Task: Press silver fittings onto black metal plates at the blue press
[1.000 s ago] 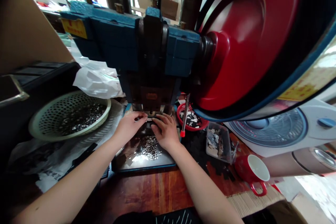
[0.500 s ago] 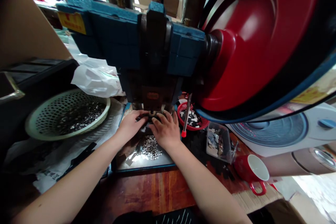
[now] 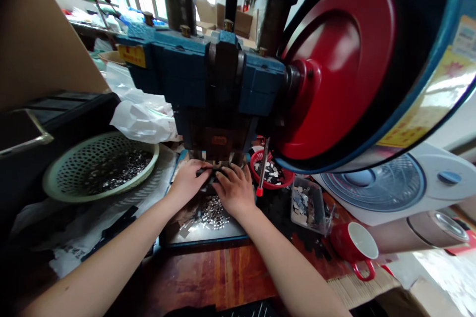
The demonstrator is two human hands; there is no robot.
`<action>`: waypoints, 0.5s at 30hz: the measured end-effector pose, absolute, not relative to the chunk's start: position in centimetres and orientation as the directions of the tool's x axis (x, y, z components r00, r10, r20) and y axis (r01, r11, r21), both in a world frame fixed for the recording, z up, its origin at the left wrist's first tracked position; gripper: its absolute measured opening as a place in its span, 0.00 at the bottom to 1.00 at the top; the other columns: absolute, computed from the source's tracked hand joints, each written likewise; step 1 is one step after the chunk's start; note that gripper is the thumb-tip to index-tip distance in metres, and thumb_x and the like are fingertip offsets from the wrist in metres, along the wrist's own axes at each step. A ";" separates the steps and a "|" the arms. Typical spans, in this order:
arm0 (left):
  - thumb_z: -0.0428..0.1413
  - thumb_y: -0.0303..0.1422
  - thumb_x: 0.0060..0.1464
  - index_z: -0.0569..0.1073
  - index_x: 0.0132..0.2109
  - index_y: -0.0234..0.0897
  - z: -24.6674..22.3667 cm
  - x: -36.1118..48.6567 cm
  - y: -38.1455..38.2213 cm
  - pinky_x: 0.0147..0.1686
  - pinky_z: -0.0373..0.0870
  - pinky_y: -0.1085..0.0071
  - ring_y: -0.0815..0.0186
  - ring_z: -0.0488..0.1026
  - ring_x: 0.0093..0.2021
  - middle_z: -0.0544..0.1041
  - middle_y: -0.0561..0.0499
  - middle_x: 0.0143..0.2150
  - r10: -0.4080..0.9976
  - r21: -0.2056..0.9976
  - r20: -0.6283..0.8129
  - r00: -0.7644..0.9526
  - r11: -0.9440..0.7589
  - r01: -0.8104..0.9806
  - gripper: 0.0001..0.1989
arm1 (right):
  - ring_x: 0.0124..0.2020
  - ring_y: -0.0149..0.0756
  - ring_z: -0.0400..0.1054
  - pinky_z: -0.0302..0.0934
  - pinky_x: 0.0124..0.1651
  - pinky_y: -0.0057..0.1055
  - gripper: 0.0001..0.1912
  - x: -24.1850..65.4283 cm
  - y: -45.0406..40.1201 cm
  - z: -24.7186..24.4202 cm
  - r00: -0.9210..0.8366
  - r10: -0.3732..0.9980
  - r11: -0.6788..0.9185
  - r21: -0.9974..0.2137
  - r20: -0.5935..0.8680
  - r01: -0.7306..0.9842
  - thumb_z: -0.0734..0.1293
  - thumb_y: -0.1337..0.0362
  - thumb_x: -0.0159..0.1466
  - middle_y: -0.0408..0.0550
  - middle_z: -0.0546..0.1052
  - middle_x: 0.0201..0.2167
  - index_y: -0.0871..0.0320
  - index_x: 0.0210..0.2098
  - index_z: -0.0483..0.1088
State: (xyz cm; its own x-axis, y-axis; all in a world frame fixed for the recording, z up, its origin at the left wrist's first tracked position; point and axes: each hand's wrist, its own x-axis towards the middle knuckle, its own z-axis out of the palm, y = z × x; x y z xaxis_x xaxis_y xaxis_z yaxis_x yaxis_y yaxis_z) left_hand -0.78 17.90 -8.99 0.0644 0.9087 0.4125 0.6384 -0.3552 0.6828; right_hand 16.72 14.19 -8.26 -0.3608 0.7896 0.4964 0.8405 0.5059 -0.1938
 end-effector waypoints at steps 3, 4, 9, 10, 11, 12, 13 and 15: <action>0.53 0.32 0.53 0.78 0.39 0.39 -9.2 -0.8 18.1 0.50 0.66 0.59 0.59 0.72 0.44 0.77 0.48 0.39 0.911 0.695 0.406 0.068 -0.357 0.624 0.09 | 0.58 0.46 0.58 0.38 0.65 0.55 0.15 16.6 14.2 -8.0 -0.369 0.785 0.510 -0.182 0.497 0.841 0.61 0.55 0.66 0.45 0.74 0.51 0.49 0.49 0.71; 0.53 0.32 0.53 0.78 0.39 0.39 -9.3 -0.8 18.2 0.50 0.66 0.60 0.59 0.72 0.44 0.77 0.48 0.39 0.913 0.702 0.402 0.073 -0.358 0.616 0.10 | 0.59 0.46 0.58 0.37 0.65 0.55 0.15 16.5 14.3 -7.9 -0.366 0.787 0.509 -0.188 0.497 0.840 0.62 0.55 0.66 0.45 0.74 0.51 0.49 0.49 0.71; 0.52 0.30 0.51 0.77 0.40 0.40 -9.7 -0.7 19.0 0.50 0.67 0.63 0.60 0.72 0.45 0.77 0.49 0.39 0.923 0.743 0.372 0.100 -0.361 0.564 0.11 | 0.57 0.45 0.60 0.47 0.62 0.51 0.11 16.3 15.5 -7.8 -0.289 0.824 0.492 -0.364 0.486 0.791 0.63 0.57 0.65 0.45 0.75 0.48 0.49 0.42 0.75; 0.53 0.31 0.51 0.77 0.40 0.40 -9.7 -0.7 19.0 0.49 0.68 0.63 0.60 0.72 0.45 0.77 0.50 0.39 0.926 0.753 0.366 0.089 -0.351 0.556 0.11 | 0.57 0.45 0.60 0.49 0.61 0.49 0.11 16.5 15.6 -7.9 -0.258 0.829 0.490 -0.424 0.496 0.762 0.62 0.58 0.65 0.46 0.75 0.48 0.50 0.41 0.75; 0.53 0.32 0.52 0.77 0.41 0.40 -9.6 -0.8 19.0 0.48 0.68 0.63 0.60 0.72 0.44 0.77 0.49 0.40 0.930 0.765 0.360 0.068 -0.336 0.550 0.11 | 0.56 0.44 0.61 0.52 0.60 0.47 0.12 16.8 15.6 -8.2 -0.215 0.833 0.486 -0.491 0.509 0.722 0.62 0.58 0.65 0.47 0.75 0.48 0.51 0.41 0.75; 0.53 0.33 0.52 0.76 0.43 0.39 -9.5 -1.0 18.8 0.47 0.69 0.63 0.61 0.73 0.43 0.77 0.48 0.41 0.934 0.777 0.354 0.039 -0.317 0.544 0.12 | 0.55 0.43 0.63 0.54 0.59 0.46 0.12 17.2 15.3 -8.5 -0.154 0.842 0.473 -0.570 0.517 0.672 0.61 0.58 0.65 0.49 0.75 0.48 0.52 0.42 0.75; 0.53 0.35 0.53 0.75 0.44 0.38 -9.4 -1.2 18.5 0.45 0.70 0.63 0.61 0.73 0.42 0.76 0.47 0.43 0.938 0.789 0.348 0.007 -0.297 0.538 0.13 | 0.52 0.43 0.65 0.56 0.58 0.44 0.13 17.7 14.9 -8.9 -0.070 0.859 0.440 -0.662 0.507 0.607 0.61 0.57 0.65 0.50 0.75 0.47 0.53 0.42 0.75; 0.52 0.37 0.55 0.73 0.47 0.37 -9.2 -1.9 17.6 0.42 0.71 0.64 0.62 0.73 0.41 0.74 0.46 0.45 0.941 0.808 0.336 -0.049 -0.261 0.528 0.15 | 0.47 0.42 0.69 0.60 0.54 0.43 0.16 19.0 13.4 -9.8 0.122 0.910 0.316 -0.855 0.395 0.412 0.60 0.54 0.65 0.51 0.77 0.42 0.55 0.42 0.74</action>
State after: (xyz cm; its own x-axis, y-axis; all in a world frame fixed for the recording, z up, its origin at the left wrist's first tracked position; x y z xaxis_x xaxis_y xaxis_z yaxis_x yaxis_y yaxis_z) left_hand -1.91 17.60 -9.18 -0.0487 0.9405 0.3362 0.5281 -0.2615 0.8079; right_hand 19.04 13.36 -9.85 0.1222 0.9104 0.3953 0.4120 0.3158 -0.8547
